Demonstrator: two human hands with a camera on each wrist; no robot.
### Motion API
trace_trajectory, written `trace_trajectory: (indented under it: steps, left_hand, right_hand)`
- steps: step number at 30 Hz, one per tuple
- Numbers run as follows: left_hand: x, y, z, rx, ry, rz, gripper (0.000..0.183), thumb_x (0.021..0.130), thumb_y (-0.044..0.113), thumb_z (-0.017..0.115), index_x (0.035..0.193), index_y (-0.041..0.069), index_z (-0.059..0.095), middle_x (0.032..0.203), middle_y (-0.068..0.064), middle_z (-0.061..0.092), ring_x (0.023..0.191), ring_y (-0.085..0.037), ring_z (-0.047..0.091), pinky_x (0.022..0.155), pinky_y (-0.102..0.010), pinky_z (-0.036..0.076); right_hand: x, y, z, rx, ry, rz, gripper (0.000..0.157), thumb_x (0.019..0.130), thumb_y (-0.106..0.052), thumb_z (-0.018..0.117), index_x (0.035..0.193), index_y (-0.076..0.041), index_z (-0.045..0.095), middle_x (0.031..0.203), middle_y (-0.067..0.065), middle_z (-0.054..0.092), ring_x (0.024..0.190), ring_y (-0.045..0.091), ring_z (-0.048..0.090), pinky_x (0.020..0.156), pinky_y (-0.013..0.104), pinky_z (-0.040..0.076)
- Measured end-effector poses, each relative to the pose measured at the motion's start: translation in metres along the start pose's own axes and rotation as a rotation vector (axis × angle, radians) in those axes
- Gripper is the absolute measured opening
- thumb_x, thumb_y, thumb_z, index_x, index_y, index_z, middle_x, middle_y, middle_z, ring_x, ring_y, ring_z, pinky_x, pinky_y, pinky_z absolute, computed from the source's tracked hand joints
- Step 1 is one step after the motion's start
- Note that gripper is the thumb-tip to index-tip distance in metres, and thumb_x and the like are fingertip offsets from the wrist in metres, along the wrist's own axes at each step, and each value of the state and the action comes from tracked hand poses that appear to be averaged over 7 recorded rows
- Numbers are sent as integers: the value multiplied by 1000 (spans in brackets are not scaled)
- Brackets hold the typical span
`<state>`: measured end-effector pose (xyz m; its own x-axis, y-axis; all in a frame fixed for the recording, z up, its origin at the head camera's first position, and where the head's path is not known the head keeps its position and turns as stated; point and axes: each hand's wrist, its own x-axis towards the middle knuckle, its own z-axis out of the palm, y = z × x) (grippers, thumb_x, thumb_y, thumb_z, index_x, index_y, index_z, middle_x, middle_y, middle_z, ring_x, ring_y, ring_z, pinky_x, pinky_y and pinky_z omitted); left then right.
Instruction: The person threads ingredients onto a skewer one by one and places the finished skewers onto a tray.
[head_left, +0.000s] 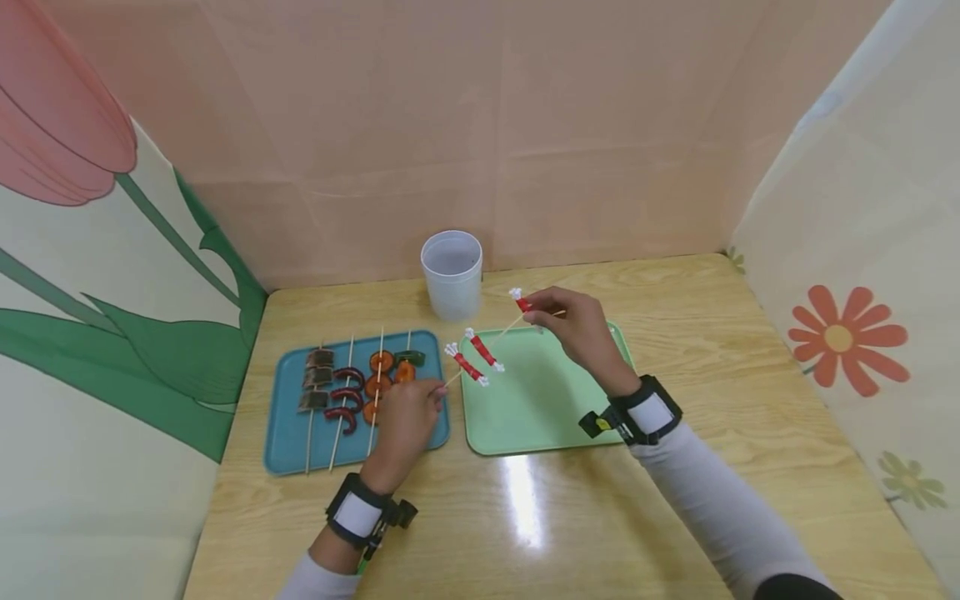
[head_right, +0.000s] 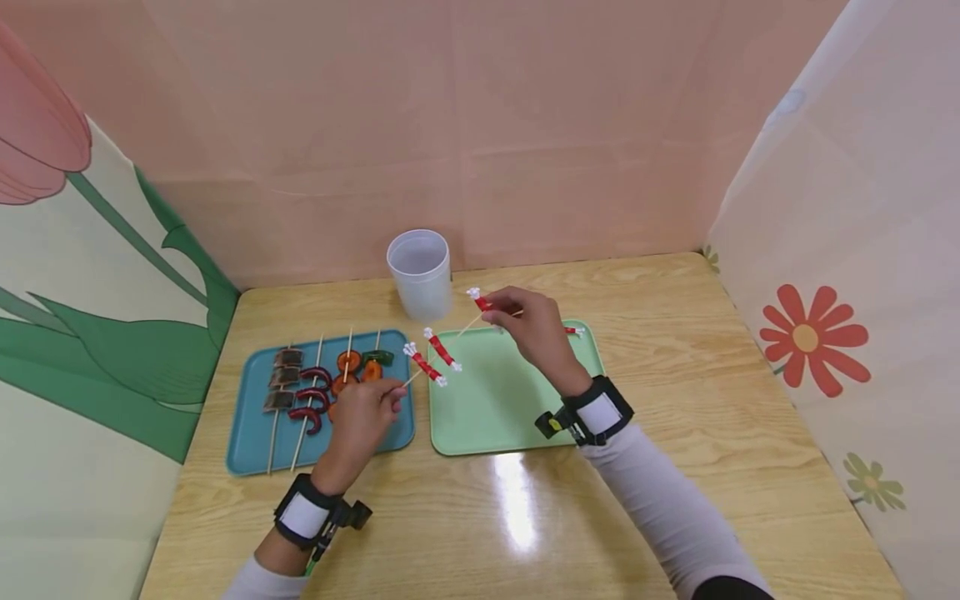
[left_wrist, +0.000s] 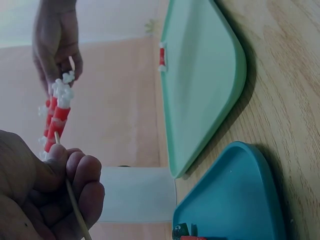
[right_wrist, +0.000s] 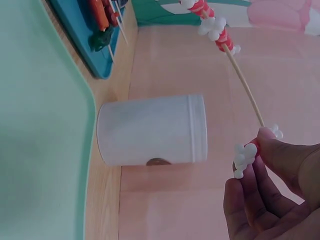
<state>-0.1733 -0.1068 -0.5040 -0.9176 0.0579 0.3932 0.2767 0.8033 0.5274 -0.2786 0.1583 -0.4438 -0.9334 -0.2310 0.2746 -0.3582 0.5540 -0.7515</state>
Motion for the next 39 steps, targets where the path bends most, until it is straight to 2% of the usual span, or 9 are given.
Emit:
trace_trajectory:
  steps: [11, 14, 19, 21, 26, 33, 39]
  left_hand:
    - [-1, 1, -3, -25, -1, -6, 7, 90, 10, 78, 94, 7, 83, 75, -2, 77, 64, -12, 70, 54, -27, 56]
    - [-2, 1, -2, -23, 3, -8, 8, 89, 10, 79, 95, 7, 83, 79, -3, 79, 66, -14, 72, 53, -26, 55]
    - [-2, 3, 0, 32, 35, 48, 5, 88, 10, 80, 91, 7, 83, 81, -6, 79, 66, -19, 74, 51, -29, 57]
    - [0, 6, 0, 52, 49, 67, 5, 88, 10, 80, 90, 6, 82, 80, -7, 79, 66, -20, 74, 52, -31, 57]
    - [3, 9, 0, 49, 66, 66, 3, 87, 7, 81, 89, 5, 82, 80, -7, 79, 67, -21, 75, 55, -34, 60]
    - [8, 13, 1, 53, 63, 67, 5, 88, 10, 81, 88, 5, 82, 80, -8, 79, 68, -21, 75, 57, -36, 60]
    - [7, 12, 1, 36, 66, 54, 4, 87, 8, 81, 86, 5, 82, 77, -7, 78, 67, -21, 75, 56, -37, 59]
  right_hand:
    - [-2, -7, 3, -13, 16, -5, 24, 93, -22, 76, 114, -11, 76, 104, 8, 77, 94, 23, 72, 86, 42, 62]
    - [-6, -12, 7, -51, 47, -41, 23, 91, -19, 78, 112, -11, 77, 101, 7, 78, 90, 21, 73, 79, 39, 62]
    - [-14, -24, 20, -163, 104, -128, 23, 85, -16, 82, 107, -8, 80, 95, 8, 78, 80, 19, 74, 65, 30, 59]
    - [-16, -28, 25, -185, 107, -135, 23, 85, -18, 83, 106, -8, 80, 93, 8, 78, 77, 17, 73, 62, 26, 56]
    - [-20, -31, 35, -194, 116, -142, 22, 85, -17, 83, 105, -9, 81, 83, 6, 74, 69, 15, 64, 57, 24, 48]
    - [-24, -30, 46, -201, 75, -192, 22, 88, -18, 81, 108, -9, 80, 87, 3, 74, 76, 15, 68, 65, 28, 56]
    - [-23, -30, 46, -181, 58, -164, 22, 90, -20, 80, 109, -11, 80, 93, 4, 76, 80, 16, 71, 68, 32, 58]
